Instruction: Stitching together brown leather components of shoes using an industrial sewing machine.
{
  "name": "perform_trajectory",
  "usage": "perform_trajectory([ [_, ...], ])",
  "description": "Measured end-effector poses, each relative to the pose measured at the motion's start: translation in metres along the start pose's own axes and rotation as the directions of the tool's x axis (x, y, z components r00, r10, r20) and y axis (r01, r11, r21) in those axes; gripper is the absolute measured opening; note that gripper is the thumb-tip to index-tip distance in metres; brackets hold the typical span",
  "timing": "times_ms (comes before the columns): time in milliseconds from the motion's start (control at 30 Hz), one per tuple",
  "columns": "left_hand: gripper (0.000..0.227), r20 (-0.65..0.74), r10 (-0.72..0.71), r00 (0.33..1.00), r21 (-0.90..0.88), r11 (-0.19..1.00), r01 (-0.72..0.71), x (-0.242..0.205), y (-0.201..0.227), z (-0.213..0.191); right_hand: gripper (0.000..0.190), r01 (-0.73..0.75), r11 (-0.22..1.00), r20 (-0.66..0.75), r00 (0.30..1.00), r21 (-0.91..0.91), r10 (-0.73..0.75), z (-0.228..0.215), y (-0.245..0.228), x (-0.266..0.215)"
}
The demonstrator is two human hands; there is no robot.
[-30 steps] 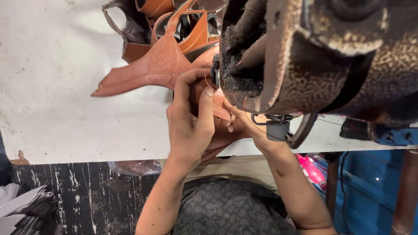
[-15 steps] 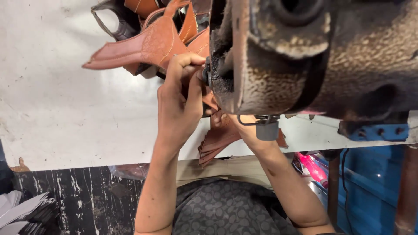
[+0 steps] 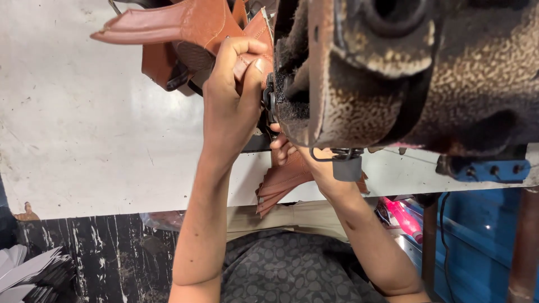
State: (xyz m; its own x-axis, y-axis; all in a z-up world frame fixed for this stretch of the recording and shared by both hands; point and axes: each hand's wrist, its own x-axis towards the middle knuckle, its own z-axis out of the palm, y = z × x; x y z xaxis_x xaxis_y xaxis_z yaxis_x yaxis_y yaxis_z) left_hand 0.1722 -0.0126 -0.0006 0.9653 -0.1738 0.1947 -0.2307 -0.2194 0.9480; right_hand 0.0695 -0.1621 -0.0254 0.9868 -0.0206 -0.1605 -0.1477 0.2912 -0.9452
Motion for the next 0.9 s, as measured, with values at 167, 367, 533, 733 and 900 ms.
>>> perform_trajectory([
  [167, 0.03, -0.074, -0.127, 0.989, 0.068, 0.989, 0.132, 0.0, 0.03, -0.013, 0.023, -0.048, 0.998, -0.011, 0.999, -0.034, 0.048, -0.005, -0.002, -0.002],
  [367, 0.044, -0.168, 0.511, 0.843, 0.88, 0.464, -0.106, -0.001, -0.003, -0.062, 0.02, -0.144, 0.973, -0.122, 0.985, -0.182, 0.123, -0.02, 0.004, -0.012],
  [533, 0.027, -0.242, 0.157, 0.958, 0.767, 0.636, 0.089, -0.024, -0.029, -0.121, 0.017, 0.047, 0.94, -0.054, 0.996, -0.337, -0.069, 0.002, -0.005, -0.033],
  [733, 0.039, -0.014, 0.443, 0.897, 0.894, 0.406, -0.187, -0.025, 0.039, -0.135, 0.011, 0.41, 0.82, 0.207, 0.911, -0.399, -0.356, 0.051, -0.024, -0.048],
  [900, 0.031, 0.123, 0.541, 0.832, 0.963, 0.136, -0.231, -0.017, 0.011, -0.184, 0.011, 0.45, 0.791, 0.237, 0.893, -0.415, -0.384, 0.088, -0.026, -0.08],
])
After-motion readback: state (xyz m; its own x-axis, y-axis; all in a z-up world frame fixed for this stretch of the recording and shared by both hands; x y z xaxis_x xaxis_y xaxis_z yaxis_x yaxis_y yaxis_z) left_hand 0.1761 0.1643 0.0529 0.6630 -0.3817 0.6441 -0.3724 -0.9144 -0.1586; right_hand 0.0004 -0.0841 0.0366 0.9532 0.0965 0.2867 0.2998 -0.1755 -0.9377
